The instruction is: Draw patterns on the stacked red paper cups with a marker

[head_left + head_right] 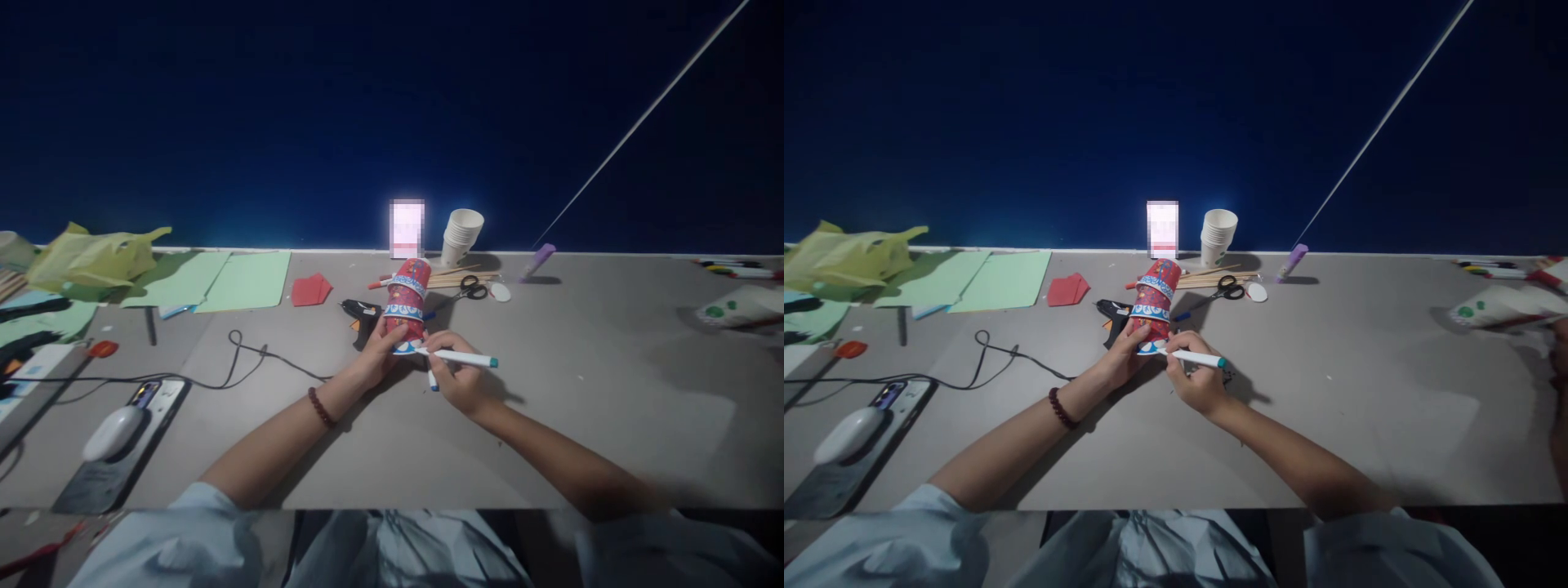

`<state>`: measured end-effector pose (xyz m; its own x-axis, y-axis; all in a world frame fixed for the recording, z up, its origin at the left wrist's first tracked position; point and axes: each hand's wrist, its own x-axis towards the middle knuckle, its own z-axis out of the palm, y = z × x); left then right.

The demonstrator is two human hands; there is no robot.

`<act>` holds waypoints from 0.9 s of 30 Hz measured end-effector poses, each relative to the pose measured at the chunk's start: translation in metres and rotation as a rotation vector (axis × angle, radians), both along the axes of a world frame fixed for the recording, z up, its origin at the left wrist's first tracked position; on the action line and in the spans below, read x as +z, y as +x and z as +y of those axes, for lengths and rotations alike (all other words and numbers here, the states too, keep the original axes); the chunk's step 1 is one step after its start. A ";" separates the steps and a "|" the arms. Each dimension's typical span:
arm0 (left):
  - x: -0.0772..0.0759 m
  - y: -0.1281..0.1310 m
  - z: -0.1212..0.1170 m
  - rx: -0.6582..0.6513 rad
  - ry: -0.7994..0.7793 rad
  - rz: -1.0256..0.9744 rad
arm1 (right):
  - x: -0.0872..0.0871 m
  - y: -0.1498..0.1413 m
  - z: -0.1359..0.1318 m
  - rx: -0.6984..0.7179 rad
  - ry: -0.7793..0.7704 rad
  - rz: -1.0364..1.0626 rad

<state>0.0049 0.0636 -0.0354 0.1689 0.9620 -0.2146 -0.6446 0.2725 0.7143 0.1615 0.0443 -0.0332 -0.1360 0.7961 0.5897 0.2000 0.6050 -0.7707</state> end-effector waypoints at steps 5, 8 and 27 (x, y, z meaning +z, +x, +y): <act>-0.003 0.000 0.000 -0.002 0.010 0.000 | 0.000 0.000 0.000 -0.009 0.006 -0.009; -0.004 0.000 0.001 0.001 0.011 0.002 | -0.002 0.000 0.000 -0.013 -0.003 -0.022; -0.004 0.001 0.000 0.019 0.005 0.020 | -0.009 0.001 0.001 -0.026 -0.023 0.001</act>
<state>0.0057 0.0637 -0.0390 0.1463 0.9660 -0.2130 -0.6354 0.2568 0.7283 0.1626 0.0448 -0.0425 -0.1141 0.8125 0.5717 0.2146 0.5820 -0.7844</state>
